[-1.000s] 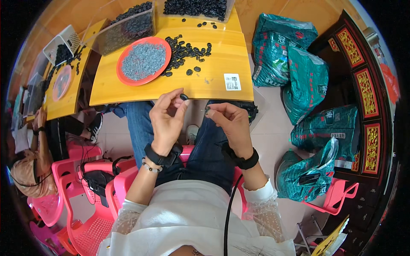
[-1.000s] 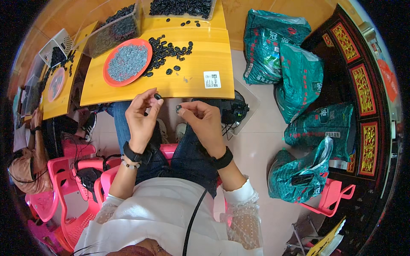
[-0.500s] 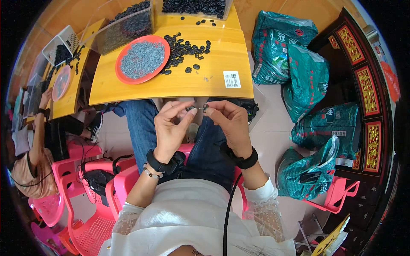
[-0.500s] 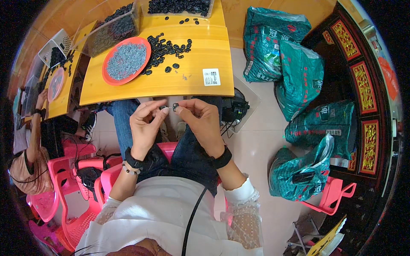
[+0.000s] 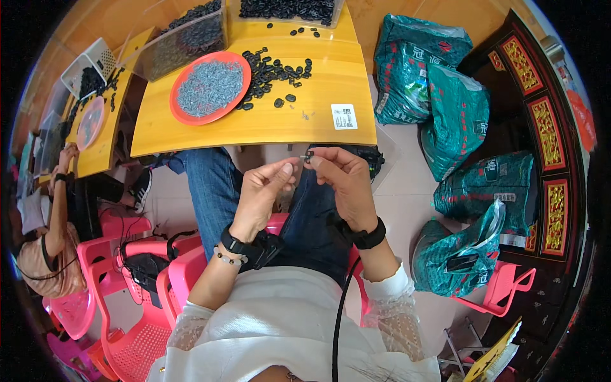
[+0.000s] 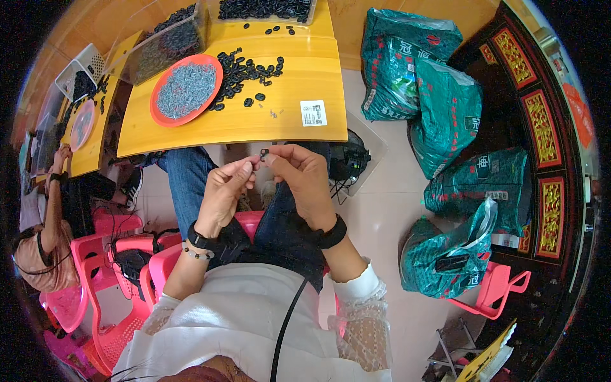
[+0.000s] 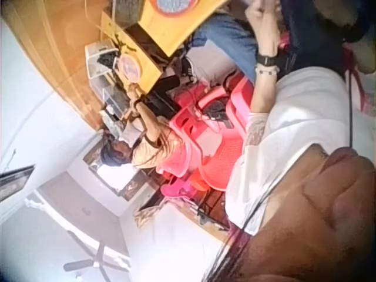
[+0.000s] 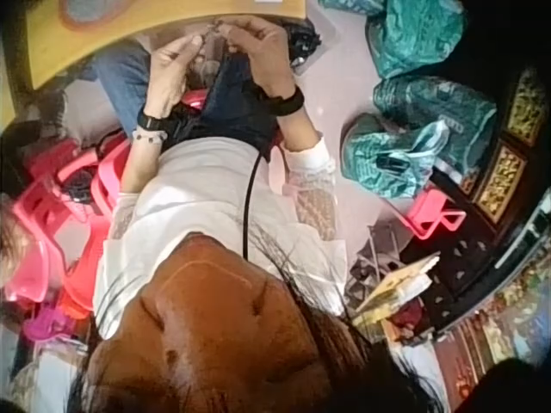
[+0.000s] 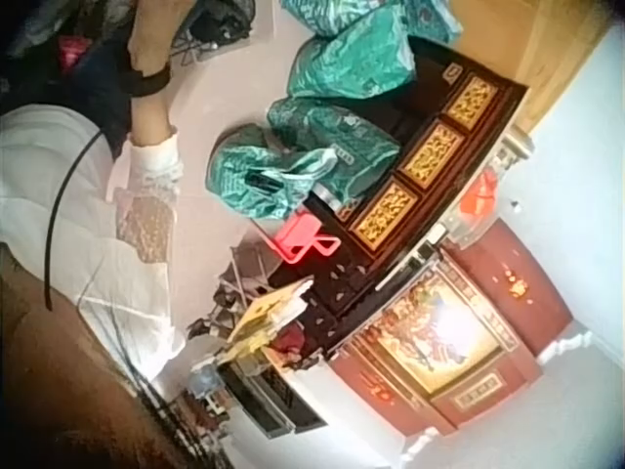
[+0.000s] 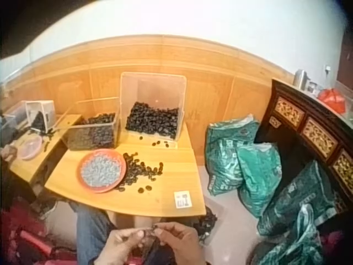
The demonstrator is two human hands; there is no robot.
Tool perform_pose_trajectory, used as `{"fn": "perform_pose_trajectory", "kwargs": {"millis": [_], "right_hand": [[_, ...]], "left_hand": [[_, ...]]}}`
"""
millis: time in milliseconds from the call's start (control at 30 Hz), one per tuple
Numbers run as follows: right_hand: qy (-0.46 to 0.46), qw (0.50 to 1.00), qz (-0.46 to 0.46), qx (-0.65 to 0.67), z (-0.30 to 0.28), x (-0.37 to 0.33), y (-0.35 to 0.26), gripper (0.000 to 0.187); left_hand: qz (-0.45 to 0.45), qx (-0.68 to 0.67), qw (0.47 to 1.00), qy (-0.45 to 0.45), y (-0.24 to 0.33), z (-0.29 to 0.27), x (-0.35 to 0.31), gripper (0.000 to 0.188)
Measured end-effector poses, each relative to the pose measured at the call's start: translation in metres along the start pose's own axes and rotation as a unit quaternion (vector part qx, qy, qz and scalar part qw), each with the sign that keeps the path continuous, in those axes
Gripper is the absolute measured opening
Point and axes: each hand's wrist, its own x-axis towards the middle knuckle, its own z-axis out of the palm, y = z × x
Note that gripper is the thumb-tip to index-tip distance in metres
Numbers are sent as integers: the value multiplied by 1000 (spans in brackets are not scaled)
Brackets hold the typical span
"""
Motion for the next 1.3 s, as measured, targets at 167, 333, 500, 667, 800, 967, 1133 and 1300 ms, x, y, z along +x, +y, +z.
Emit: {"fn": "perform_pose_trajectory", "kwargs": {"millis": [167,333,500,667,800,967,1133,1300], "right_hand": [[10,1000,-8,14,-2,1,-3,19],[8,1000,-9,12,-2,1,-1,18],[10,1000,-8,7,0,0,-2,18],[-4,1000,-6,-8,3,-5,-6,18],[-6,998,-13,-54,5,-9,-10,17],[-10,990,-38,-138,5,-10,-4,15],[-6,985,-52,-164,3,-10,-3,15],[0,983,-66,-173,5,-12,-6,15]], "left_hand": [[-18,-56,998,-9,9,-4,-3,28],[-29,-70,996,-39,22,-1,-8,30],[2,-20,999,-44,19,-2,-10,30],[166,150,974,28,16,3,-13,33],[295,280,911,70,22,10,-14,35],[329,337,879,73,21,9,-15,35],[327,353,872,91,17,9,-14,34],[326,366,867,88,17,8,-15,33]]}}
